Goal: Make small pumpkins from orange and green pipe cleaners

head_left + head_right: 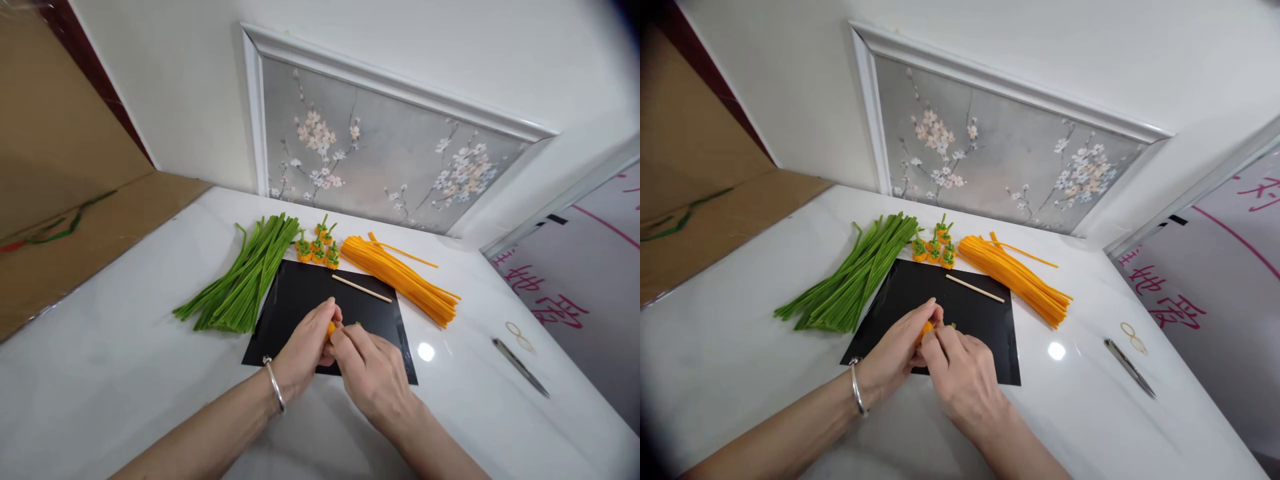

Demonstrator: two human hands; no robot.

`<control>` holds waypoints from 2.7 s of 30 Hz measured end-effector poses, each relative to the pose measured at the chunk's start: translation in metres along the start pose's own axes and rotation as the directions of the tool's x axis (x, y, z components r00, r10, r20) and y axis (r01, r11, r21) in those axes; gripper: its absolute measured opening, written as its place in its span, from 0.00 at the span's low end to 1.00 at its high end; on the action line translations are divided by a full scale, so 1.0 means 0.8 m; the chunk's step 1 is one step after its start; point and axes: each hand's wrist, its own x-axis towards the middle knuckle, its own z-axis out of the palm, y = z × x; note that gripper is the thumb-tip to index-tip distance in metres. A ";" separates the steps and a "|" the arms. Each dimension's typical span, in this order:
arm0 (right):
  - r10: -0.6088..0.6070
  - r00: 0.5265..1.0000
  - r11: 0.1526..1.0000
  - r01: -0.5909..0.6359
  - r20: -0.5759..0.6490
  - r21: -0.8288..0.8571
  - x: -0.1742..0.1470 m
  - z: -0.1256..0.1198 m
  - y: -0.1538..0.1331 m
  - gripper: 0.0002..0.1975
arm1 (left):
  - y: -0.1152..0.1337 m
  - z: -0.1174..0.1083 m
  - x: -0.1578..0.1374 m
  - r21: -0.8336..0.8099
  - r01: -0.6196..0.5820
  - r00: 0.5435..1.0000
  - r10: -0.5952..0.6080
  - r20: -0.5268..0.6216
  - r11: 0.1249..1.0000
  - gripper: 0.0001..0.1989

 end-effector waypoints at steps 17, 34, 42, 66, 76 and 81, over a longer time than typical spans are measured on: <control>-0.090 0.993 0.989 0.098 -0.078 0.109 -0.009 0.003 0.017 0.10 | 0.008 -0.001 -0.007 -0.189 0.119 0.993 -0.114 0.038 0.975 0.17; 0.139 0.985 0.933 -0.097 -0.100 0.348 -0.002 -0.012 0.023 0.06 | 0.022 -0.008 -0.004 -0.057 0.144 0.939 -0.118 0.323 0.988 0.12; 0.098 0.993 0.950 -0.073 -0.068 0.302 -0.010 -0.012 0.031 0.10 | 0.023 -0.017 0.001 -0.038 0.201 0.913 -0.174 0.369 0.979 0.11; 0.300 0.951 0.919 -0.268 -0.072 0.290 -0.004 -0.013 0.027 0.07 | 0.021 -0.008 0.000 0.139 -0.090 0.945 0.041 0.324 0.986 0.12; 0.621 0.758 0.531 -0.592 0.197 0.606 -0.003 -0.015 0.017 0.11 | 0.014 -0.007 -0.003 0.438 -0.547 0.831 0.404 0.382 0.713 0.06; 0.606 0.570 -0.147 -0.606 0.555 0.782 0.002 -0.012 0.013 0.15 | 0.016 -0.013 -0.009 0.542 -0.762 0.641 0.535 0.551 0.355 0.10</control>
